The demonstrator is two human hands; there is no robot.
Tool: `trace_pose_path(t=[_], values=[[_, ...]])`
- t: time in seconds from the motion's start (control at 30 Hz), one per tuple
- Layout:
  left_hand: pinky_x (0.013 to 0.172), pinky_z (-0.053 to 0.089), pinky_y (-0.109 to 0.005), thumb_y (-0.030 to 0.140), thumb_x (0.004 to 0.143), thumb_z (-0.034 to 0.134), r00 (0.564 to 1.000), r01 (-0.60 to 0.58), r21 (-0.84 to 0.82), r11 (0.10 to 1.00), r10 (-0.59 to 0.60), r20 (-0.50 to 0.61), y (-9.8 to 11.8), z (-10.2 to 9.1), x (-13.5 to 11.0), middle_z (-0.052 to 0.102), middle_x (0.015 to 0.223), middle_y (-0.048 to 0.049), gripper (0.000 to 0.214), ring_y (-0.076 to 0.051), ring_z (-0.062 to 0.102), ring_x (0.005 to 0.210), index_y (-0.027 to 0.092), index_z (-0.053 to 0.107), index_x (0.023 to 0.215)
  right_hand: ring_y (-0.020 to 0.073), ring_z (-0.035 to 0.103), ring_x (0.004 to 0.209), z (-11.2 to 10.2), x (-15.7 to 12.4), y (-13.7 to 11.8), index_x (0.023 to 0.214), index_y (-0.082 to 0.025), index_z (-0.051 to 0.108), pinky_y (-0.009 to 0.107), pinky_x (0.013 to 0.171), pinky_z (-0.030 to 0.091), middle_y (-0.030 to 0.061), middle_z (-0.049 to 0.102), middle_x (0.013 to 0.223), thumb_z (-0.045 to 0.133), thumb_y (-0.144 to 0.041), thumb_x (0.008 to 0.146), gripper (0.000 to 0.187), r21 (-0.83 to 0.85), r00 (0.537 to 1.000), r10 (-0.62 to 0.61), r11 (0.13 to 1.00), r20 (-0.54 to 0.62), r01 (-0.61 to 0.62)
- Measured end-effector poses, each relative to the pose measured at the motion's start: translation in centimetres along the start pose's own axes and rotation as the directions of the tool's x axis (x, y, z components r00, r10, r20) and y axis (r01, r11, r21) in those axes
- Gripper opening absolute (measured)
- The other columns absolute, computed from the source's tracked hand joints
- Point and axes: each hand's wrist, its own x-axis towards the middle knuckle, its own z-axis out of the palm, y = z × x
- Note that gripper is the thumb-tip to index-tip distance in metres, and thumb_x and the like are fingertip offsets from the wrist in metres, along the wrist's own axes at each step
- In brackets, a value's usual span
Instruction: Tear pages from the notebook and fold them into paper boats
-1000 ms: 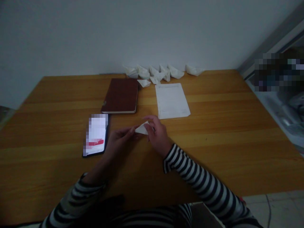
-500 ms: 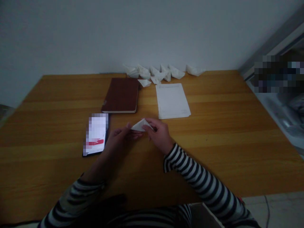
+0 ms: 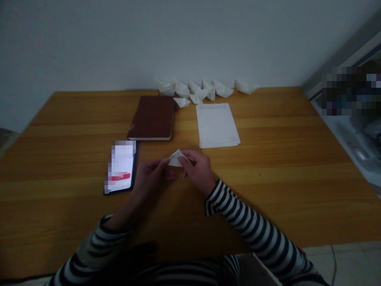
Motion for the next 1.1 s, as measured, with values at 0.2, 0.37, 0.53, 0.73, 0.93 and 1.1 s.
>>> trace_pose_path(t=[0.2, 0.37, 0.53, 0.73, 0.93, 1.1], values=[[0.052, 0.043, -0.024, 0.038, 0.091, 0.057, 0.975, -0.220, 0.253, 0.942, 0.215, 0.049, -0.7, -0.2, -0.2, 0.065, 0.056, -0.0004, 0.031, -0.014, 0.059, 0.052, 0.019, 0.067, 0.069, 0.0054, 0.047, 0.034, 0.0, 0.1, -0.3, 0.096, -0.018, 0.068, 0.017, 0.031, 0.036, -0.0040, 0.066, 0.060, 0.070, -0.050, 0.083, 0.034, 0.055, 0.996, 0.069, 0.996, 0.056, -0.072], [0.045, 0.040, -0.022, 0.047, 0.095, 0.051, 0.986, -0.116, 0.126, 0.985, 0.099, 0.133, -0.3, 0.2, -0.5, 0.061, 0.051, 0.0021, 0.036, -0.013, 0.055, 0.042, 0.019, 0.062, 0.074, 0.0049, 0.045, 0.034, 0.1, 0.1, 0.2, 0.096, -0.018, 0.065, 0.016, 0.031, 0.031, -0.0045, 0.064, 0.060, 0.068, -0.053, 0.084, 0.037, 0.056, 0.984, 0.107, 0.992, 0.145, -0.117], [0.042, 0.030, -0.022, 0.044, 0.098, 0.043, 0.986, -0.148, 0.360, 0.921, 0.164, -0.013, 0.2, 0.1, -0.7, 0.048, 0.043, 0.0044, 0.045, -0.012, 0.045, 0.040, 0.019, 0.056, 0.063, 0.0050, 0.038, 0.035, 0.3, -0.1, 0.6, 0.108, -0.016, 0.062, 0.017, 0.033, 0.027, -0.0090, 0.049, 0.051, 0.059, -0.051, 0.091, 0.039, 0.032, 0.979, 0.107, 0.993, 0.173, -0.114], [0.046, 0.028, -0.023, 0.038, 0.097, 0.044, 0.963, -0.183, 0.414, 0.892, 0.247, -0.104, 0.3, -0.2, -0.4, 0.050, 0.053, 0.0028, 0.042, -0.012, 0.044, 0.050, 0.018, 0.054, 0.062, 0.0084, 0.038, 0.045, 0.1, -0.1, 0.4, 0.130, -0.020, 0.054, 0.021, 0.042, 0.031, -0.0079, 0.044, 0.057, 0.052, -0.039, 0.097, 0.038, 0.038, 0.971, 0.034, 0.998, 0.239, -0.045], [0.049, 0.028, -0.024, 0.037, 0.098, 0.042, 0.952, -0.193, 0.461, 0.866, 0.280, -0.127, 0.3, -0.1, -0.6, 0.049, 0.053, 0.0032, 0.041, -0.012, 0.044, 0.050, 0.018, 0.053, 0.063, 0.0083, 0.044, 0.046, -0.3, 0.2, 0.2, 0.143, -0.020, 0.041, 0.020, 0.043, 0.036, -0.0072, 0.055, 0.060, 0.051, -0.037, 0.097, 0.050, 0.045, 0.939, 0.124, 0.988, 0.321, -0.146], [0.051, 0.027, -0.026, 0.038, 0.096, 0.045, 0.960, -0.241, 0.498, 0.833, 0.281, -0.005, -0.3, 0.2, -0.7, 0.051, 0.053, 0.0024, 0.039, -0.013, 0.046, 0.049, 0.019, 0.056, 0.064, 0.0061, 0.047, 0.040, 0.3, -0.1, 0.2, 0.141, -0.018, 0.042, 0.017, 0.037, 0.036, -0.0085, 0.059, 0.061, 0.069, -0.032, 0.084, 0.065, 0.003, 0.931, 0.179, 0.982, 0.317, -0.190]])
